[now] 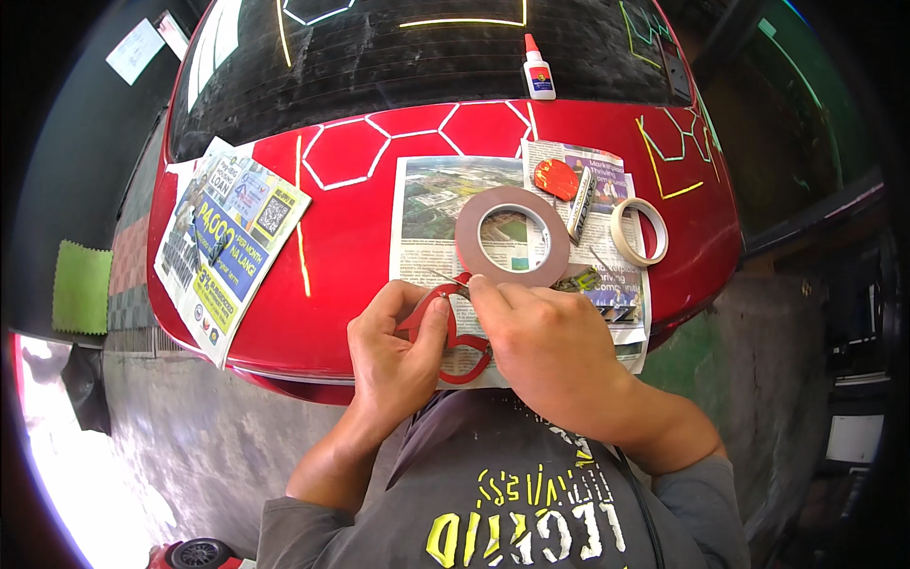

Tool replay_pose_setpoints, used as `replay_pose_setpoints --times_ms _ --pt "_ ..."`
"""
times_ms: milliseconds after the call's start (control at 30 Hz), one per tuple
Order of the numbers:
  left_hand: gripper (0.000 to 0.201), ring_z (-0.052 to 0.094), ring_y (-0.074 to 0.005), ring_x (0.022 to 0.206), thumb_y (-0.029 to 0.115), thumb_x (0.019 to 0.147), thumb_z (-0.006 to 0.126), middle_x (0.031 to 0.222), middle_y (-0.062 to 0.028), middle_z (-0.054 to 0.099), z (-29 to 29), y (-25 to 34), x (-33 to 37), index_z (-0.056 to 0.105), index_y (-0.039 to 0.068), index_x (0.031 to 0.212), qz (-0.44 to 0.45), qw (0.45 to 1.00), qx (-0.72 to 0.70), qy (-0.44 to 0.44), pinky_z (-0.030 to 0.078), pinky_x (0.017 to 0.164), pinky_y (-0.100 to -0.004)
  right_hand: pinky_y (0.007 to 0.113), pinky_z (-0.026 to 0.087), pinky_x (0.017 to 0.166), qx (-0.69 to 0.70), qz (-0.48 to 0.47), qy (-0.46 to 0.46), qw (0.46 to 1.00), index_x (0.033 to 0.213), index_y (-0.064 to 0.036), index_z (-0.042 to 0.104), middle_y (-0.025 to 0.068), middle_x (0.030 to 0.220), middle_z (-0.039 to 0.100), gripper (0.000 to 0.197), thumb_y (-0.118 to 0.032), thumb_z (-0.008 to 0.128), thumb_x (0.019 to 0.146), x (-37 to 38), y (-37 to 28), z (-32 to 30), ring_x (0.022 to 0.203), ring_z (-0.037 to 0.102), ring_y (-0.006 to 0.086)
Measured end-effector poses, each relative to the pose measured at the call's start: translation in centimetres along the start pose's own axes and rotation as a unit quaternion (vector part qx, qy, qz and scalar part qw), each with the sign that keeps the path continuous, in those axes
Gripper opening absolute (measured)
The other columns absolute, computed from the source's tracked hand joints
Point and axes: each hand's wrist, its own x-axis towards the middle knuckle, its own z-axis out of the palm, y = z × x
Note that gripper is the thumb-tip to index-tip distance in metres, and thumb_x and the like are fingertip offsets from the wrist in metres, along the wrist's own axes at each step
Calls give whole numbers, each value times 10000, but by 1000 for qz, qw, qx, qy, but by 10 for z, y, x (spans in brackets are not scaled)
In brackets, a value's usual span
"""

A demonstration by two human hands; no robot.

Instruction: The person applies red tape to the edges of a red circular emblem, smoothing it down with fingers. They then use a small tool to trim excess tape around the emblem's perimeter. The emblem is held in hand and manipulated throughout the process.

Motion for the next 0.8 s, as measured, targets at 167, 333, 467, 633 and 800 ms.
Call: replay_pose_setpoints --times_ms 167,333,467,633,800 --pt "158 577 -35 690 85 1016 732 751 -22 699 -3 -3 0 675 -21 914 -21 999 -34 18 467 608 -261 389 619 634 -10 20 -23 999 1023 -19 643 101 784 710 162 -80 712 890 -1 4 10 732 775 270" --pt "145 589 -32 725 80 1037 713 790 -25 708 -6 -2 0 676 -25 943 -36 997 -68 6 471 636 -241 429 609 654 61 72 43 995 1053 -17 652 153 824 725 143 -57 709 927 -3 13 -5 760 777 315" --pt "129 646 -65 757 103 1071 685 872 -36 720 -12 1 1 669 -15 1019 -43 986 -161 -17 523 682 -243 366 596 727 235 138 113 956 1221 -5 720 183 964 776 236 -43 728 988 -1 23 -9 844 782 253" --pt "156 711 -146 738 136 1101 627 898 -90 732 -20 5 5 659 -16 1088 -113 951 -275 -80 593 661 -282 290 552 673 495 170 73 849 1168 39 737 142 893 789 262 -161 764 1002 -11 28 0 738 704 118" --pt "184 730 -160 757 131 1083 626 922 -124 749 -10 20 7 675 -42 1124 -138 934 -307 -124 615 674 -287 247 544 694 602 213 9 769 1208 66 736 61 881 774 264 -131 718 1033 -17 32 -8 783 685 64"
